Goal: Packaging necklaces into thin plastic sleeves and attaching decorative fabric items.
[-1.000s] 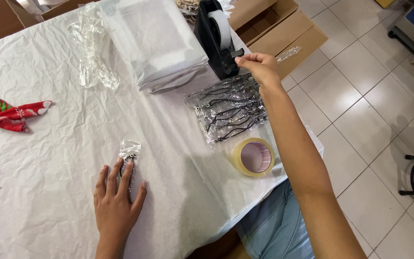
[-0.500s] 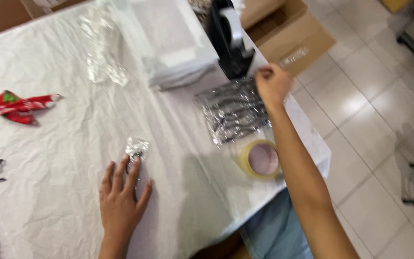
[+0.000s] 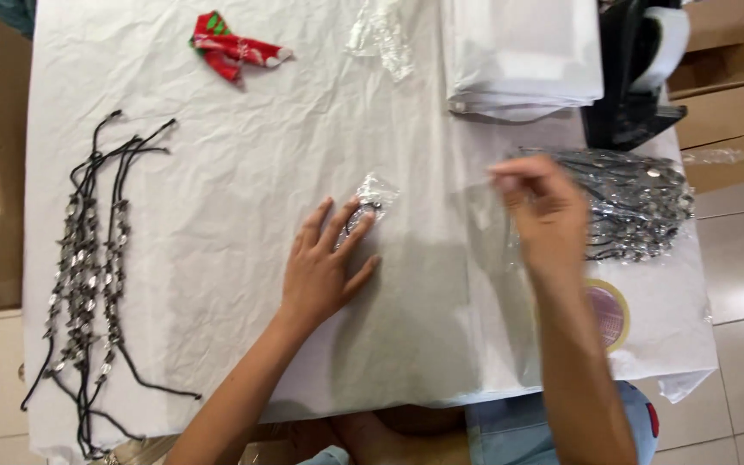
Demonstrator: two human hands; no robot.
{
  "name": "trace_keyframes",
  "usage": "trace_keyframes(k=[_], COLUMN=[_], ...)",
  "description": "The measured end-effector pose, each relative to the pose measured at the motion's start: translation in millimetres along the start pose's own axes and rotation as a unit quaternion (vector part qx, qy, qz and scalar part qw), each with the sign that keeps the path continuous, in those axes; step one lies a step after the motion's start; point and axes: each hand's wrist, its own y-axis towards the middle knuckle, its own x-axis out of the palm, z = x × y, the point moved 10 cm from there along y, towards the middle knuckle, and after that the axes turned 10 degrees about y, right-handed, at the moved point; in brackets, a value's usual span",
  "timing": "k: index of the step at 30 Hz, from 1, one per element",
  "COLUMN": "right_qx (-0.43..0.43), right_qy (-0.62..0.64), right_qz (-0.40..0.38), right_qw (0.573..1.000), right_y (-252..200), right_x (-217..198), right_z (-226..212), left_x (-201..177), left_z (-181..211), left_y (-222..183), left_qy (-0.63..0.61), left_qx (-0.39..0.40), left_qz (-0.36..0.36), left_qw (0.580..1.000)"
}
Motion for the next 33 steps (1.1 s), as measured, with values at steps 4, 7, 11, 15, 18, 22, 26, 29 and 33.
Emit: trace_keyframes(k=[4,7,11,15,18,22,26,29,33], right_qx=[0.057,0.1,0.158,0.179,0.155,0.152,0.176,0.184,0.211], right_qy=[-0.03,-0.012,-0.099,-0.208,-0.242,-0.283,-0.343,-0.381,-0.408], right_qz=[-0.086,-0.135,-0.142,-0.133,-0.122,-0.112,-0.099,-0.098,-0.112], right_qw=[0.994,0.986,0.972,0.952,0.95,0.94,0.917,0.901,0.881], right_y=[-14.5,-22.2,-27.1,-26.5,-22.6,-21.1,-20.2,-20.0,-17.4], right_x=[71.5,110.3,126.2,128.3,132.4,138.3,142.3,143.4,141.4], right_z=[25.3,58.9,94.6,102.5,93.6,91.1,90.2,95.9,107.9], left_x=[6.4,4.9,5.8,7.5,4.9,6.3,7.0,6.9,9.7], left_z=[-1.1,-1.7,-0.3,-0.4,0.0,0.4,-0.2,0.1,-0.5], left_y=[-2.0,-0.8,-1.9,-2.4,-1.5,-2.5,-2.8,-3.2,-5.0], left_qy=[-0.002,-0.003,0.011,0.006,0.013,0.02,0.021,0.017,0.008], left_qx=[-0.005,-0.007,-0.004,-0.008,-0.008,-0.008,-0.01,-0.009,-0.006], left_qz=[-0.006,-0.007,-0.009,0.008,0.016,0.025,0.031,0.027,0.035], left_qw=[1.0,1.0,1.0,1.0,1.0,0.999,0.999,0.999,0.999])
